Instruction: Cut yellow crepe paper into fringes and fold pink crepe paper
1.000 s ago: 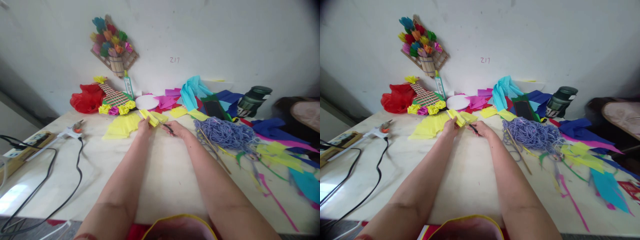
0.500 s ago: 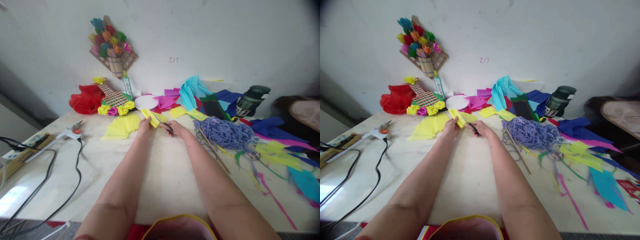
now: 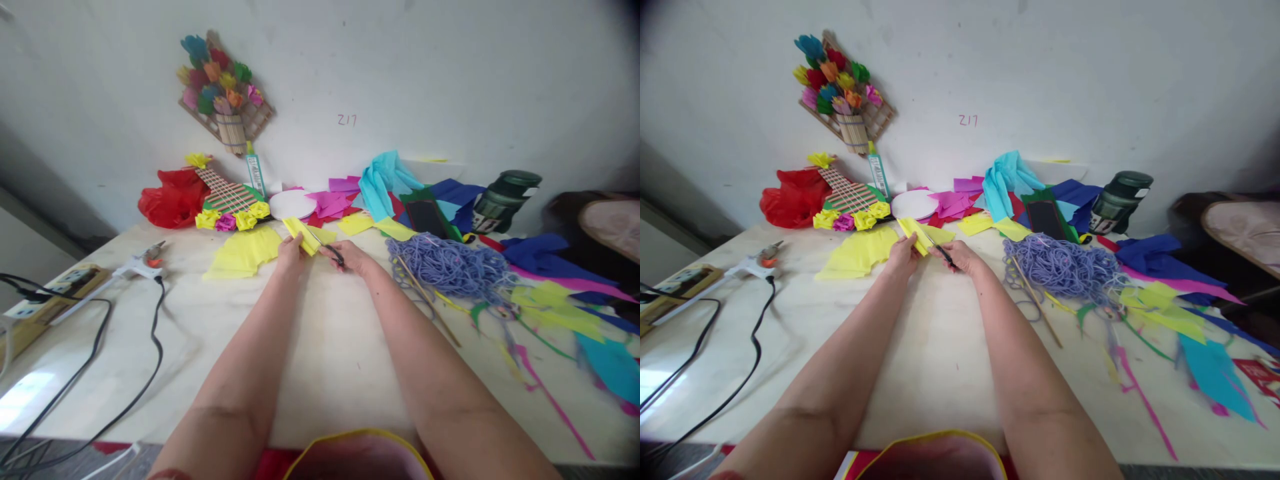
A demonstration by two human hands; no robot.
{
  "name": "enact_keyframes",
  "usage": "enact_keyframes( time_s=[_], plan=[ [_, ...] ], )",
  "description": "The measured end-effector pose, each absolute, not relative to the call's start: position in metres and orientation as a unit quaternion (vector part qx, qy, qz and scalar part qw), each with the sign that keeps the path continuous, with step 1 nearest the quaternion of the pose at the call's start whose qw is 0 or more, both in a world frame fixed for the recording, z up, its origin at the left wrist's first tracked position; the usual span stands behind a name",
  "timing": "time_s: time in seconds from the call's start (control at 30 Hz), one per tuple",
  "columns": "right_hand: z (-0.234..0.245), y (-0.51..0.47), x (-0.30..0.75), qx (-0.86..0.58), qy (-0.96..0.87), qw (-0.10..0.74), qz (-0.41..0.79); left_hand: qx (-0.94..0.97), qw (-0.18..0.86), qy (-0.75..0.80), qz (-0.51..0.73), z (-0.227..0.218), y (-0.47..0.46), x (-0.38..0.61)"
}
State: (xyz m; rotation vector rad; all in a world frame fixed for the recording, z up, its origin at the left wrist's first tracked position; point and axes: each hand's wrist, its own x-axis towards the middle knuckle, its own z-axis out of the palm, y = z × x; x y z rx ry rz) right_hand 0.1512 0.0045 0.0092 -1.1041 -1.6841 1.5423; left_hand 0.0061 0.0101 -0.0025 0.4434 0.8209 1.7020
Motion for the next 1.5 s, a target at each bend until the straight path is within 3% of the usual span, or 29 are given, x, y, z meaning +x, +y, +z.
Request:
enact_keyframes(
  time_s=[1.5],
  plan=[
    [0.0047,0.0068,0.1481,-0.407,-0.636,0.317,0.573,0.229,0.576,0.352,0.701,-0.0026,0.0077,0.0047]
  ],
)
